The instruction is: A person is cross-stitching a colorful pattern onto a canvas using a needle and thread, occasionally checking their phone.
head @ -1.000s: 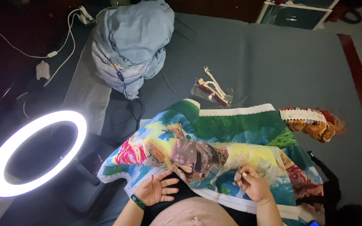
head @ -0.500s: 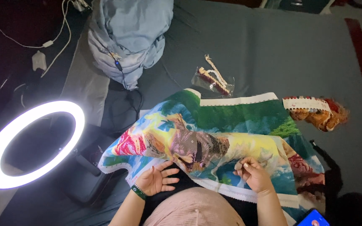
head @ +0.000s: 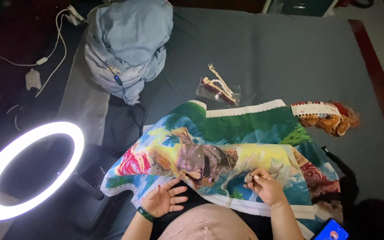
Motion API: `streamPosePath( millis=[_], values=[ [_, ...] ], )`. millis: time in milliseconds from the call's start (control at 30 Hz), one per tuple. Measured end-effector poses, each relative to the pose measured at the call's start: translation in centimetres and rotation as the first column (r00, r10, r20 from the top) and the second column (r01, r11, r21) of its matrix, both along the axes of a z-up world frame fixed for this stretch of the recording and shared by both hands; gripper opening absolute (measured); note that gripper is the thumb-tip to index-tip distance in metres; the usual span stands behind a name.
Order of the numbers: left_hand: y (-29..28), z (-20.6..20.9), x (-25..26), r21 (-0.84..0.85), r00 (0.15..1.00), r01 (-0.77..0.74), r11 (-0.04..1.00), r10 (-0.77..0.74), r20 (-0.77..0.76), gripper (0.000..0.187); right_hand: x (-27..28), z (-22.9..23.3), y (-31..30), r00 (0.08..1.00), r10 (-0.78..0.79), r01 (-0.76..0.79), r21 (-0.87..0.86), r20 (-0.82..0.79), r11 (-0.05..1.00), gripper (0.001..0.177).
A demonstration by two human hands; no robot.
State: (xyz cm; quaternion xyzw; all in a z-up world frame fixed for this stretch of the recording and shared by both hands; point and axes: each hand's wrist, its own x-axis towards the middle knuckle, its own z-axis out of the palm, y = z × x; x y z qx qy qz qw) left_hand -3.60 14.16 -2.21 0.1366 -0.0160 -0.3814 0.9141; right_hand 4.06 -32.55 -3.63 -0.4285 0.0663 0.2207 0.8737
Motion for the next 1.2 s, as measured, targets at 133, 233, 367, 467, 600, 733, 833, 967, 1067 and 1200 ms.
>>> streamPosePath(
  millis=[133,233,367,467,600,733,833,967,1067,1200],
  values=[
    [0.0,0.0,0.1,-0.043,0.999,-0.003,0.999,0.005,0.047,0.085,0.2,0.1,0.1,1.0,-0.005,0.005,-0.005,0.009,1.0,0.005],
    [0.0,0.2,0.1,-0.036,1.0,0.0,0.999,0.001,0.023,0.086,0.2,0.2,0.2,1.0,0.005,-0.005,-0.006,-0.003,1.0,0.005],
    [-0.2,3.0,1.7,0.239,0.973,0.088,0.967,-0.032,-0.229,0.085,0.3,0.0,0.1,1.0,0.009,-0.009,-0.004,-0.026,1.0,0.006],
    [-2.3,2.9,3.2,0.489,0.98,-0.048,0.871,0.137,-0.148,0.083,0.4,-0.4,-0.1,0.997,0.001,-0.003,-0.014,-0.08,1.0,0.005],
    [-10.7,7.9,5.4,0.571,0.894,-0.368,0.734,0.448,0.002,0.064,0.4,-0.1,0.0,0.999,0.038,-0.039,-0.047,-0.026,0.998,0.009],
    [-15.7,14.6,8.7,0.827,0.728,-0.264,0.496,0.665,-0.167,0.089,0.4,0.3,0.1,0.999,0.038,-0.04,-0.101,-0.022,0.994,0.014],
    [-16.3,13.4,10.4,0.855,0.757,-0.158,0.494,0.616,-0.216,0.085,-0.2,-0.2,-0.6,1.0,0.03,-0.031,-0.049,-0.005,0.998,0.01],
    [-15.5,10.1,10.6,0.8,0.888,-0.26,0.541,0.459,-0.021,0.101,-0.2,-1.0,-1.0,0.997,0.043,-0.047,0.079,0.061,0.996,0.008],
    [-13.9,5.6,9.7,0.98,0.987,-0.076,0.186,0.152,0.048,0.053,-0.2,-1.4,-1.2,0.998,0.054,-0.055,0.039,0.041,0.998,0.006],
    [-13.4,4.1,8.8,0.93,0.956,-0.287,0.23,0.006,0.294,0.066,-0.6,-1.2,-1.2,0.997,0.023,-0.026,0.034,0.077,0.999,0.004]
  ],
)
